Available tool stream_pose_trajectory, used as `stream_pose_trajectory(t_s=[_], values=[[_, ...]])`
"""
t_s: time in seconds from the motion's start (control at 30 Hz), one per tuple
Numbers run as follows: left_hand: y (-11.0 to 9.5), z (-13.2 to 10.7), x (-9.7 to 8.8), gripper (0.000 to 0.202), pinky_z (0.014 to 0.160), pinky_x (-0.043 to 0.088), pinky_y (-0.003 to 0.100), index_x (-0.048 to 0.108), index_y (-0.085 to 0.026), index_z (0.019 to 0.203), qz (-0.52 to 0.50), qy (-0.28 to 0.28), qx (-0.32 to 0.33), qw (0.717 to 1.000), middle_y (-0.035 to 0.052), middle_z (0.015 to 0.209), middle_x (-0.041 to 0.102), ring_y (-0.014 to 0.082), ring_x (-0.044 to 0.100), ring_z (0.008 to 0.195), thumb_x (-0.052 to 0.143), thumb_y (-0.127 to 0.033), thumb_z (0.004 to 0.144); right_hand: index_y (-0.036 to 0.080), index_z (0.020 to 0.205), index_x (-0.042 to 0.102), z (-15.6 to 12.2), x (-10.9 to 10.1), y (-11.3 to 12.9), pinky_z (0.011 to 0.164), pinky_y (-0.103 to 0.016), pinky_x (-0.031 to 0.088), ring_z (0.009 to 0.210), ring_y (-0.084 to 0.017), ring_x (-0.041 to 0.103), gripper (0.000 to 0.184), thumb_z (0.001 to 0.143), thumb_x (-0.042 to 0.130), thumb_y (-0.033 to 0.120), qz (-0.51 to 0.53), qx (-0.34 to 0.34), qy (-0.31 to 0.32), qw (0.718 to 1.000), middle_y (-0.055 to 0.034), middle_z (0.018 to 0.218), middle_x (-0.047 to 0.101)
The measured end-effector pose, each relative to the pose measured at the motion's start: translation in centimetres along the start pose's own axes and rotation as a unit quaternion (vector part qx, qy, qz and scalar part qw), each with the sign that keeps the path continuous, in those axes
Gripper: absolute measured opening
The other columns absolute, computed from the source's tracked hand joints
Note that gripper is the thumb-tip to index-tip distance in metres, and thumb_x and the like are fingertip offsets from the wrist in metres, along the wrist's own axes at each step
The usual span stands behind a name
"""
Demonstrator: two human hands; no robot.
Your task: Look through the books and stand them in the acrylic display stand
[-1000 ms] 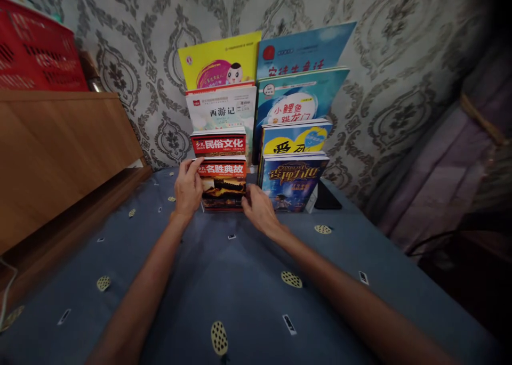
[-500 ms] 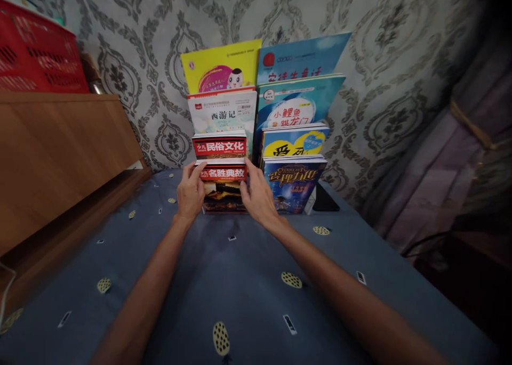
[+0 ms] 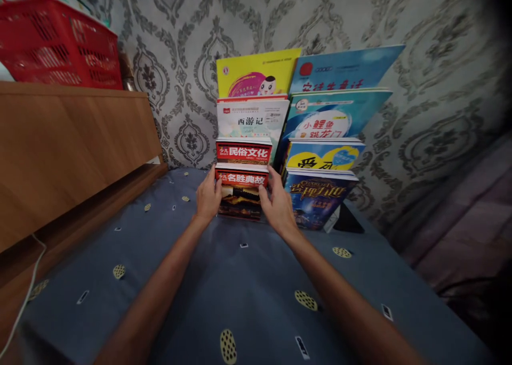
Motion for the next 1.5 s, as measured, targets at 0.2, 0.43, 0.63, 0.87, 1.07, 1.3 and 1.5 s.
stream_pose_trajectory(t_s=[0.2,0.43,0.63,0.87,1.07,1.3,1.5], values=[[-0.2,0.1,-0.1,0.048,0.103,0.050,0.049,0.056,-0.025,0.139,-0.009,0.003,-0.013,1.000,0.0109,0.131,0.068,0.0302,0.064,0.121,0.048,-0.016,0.093,0.021,0.150,0.035,-0.2,0.1,0.2,0.083,-0.054,0.055,0.102,-0.036,0.069,0.055,0.098,0.040,0.037,-0.029,-0.001,-0.004,1.000,-0.0184,0.126,0.067],[-0.1,0.1,-0.1,0.044,0.099,0.053,0.046,0.057,-0.023,0.137,-0.033,0.016,-0.014,0.999,0.0105,0.124,0.071,0.0269,0.068,0.112,0.049,-0.019,0.094,0.019,0.149,0.036,-0.3,0.2,0.1,0.087,-0.057,0.053,0.105,-0.037,0.069,0.058,0.096,0.043,0.040,-0.005,0.019,0.005,1.000,-0.0200,0.125,0.068],[-0.2,1.2,-0.3,0.046,0.113,0.042,0.051,0.047,-0.020,0.145,-0.050,0.007,-0.015,0.999,0.0143,0.145,0.058,0.0291,0.055,0.133,0.041,-0.035,0.101,0.015,0.152,0.031,0.4,-0.2,0.7,0.109,-0.057,0.044,0.133,-0.034,0.053,0.062,0.097,0.044,0.041,0.038,-0.019,-0.014,0.999,-0.0227,0.146,0.051],[-3.4,6.2,-0.5,0.054,0.122,0.030,0.050,0.031,-0.024,0.156,-0.084,0.004,0.066,0.994,0.0109,0.159,0.040,0.0271,0.040,0.146,0.037,-0.037,0.103,0.017,0.162,0.008,3.6,0.1,1.7,0.119,-0.059,0.033,0.148,-0.032,0.033,0.070,0.100,0.035,0.038,-0.013,-0.063,-0.064,0.996,-0.0166,0.162,0.032],[-3.9,7.1,-0.3,0.047,0.121,0.033,0.053,0.046,-0.021,0.148,-0.036,0.000,0.067,0.997,0.0122,0.150,0.052,0.0284,0.049,0.139,0.035,-0.031,0.103,0.024,0.162,-0.004,4.3,0.5,1.6,0.115,-0.059,0.039,0.145,-0.032,0.040,0.071,0.102,0.033,0.030,-0.032,-0.063,-0.078,0.994,-0.0125,0.162,0.033],[-3.6,7.3,-0.4,0.047,0.120,0.036,0.052,0.048,-0.021,0.147,-0.036,0.007,0.075,0.997,0.0116,0.149,0.054,0.0271,0.051,0.138,0.036,-0.024,0.102,0.019,0.162,-0.003,4.5,0.6,1.1,0.113,-0.052,0.044,0.141,-0.030,0.045,0.072,0.102,0.036,0.028,-0.074,-0.064,-0.074,0.992,-0.0159,0.158,0.040],[-1.0,8.5,-0.9,0.048,0.113,0.044,0.047,0.050,-0.018,0.146,-0.069,-0.007,-0.003,0.998,0.0110,0.146,0.057,0.0257,0.056,0.133,0.042,-0.021,0.099,0.019,0.162,0.005,5.8,-0.3,2.3,0.117,-0.056,0.037,0.149,-0.030,0.032,0.068,0.102,0.035,0.028,-0.100,-0.102,-0.066,0.988,-0.0172,0.162,0.033]])
Point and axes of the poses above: each hand's wrist, its own z-axis towards the middle knuckle, its own x-axis out of the palm, y = z × x, the point moved 9 cm from there along z, towards the middle knuckle
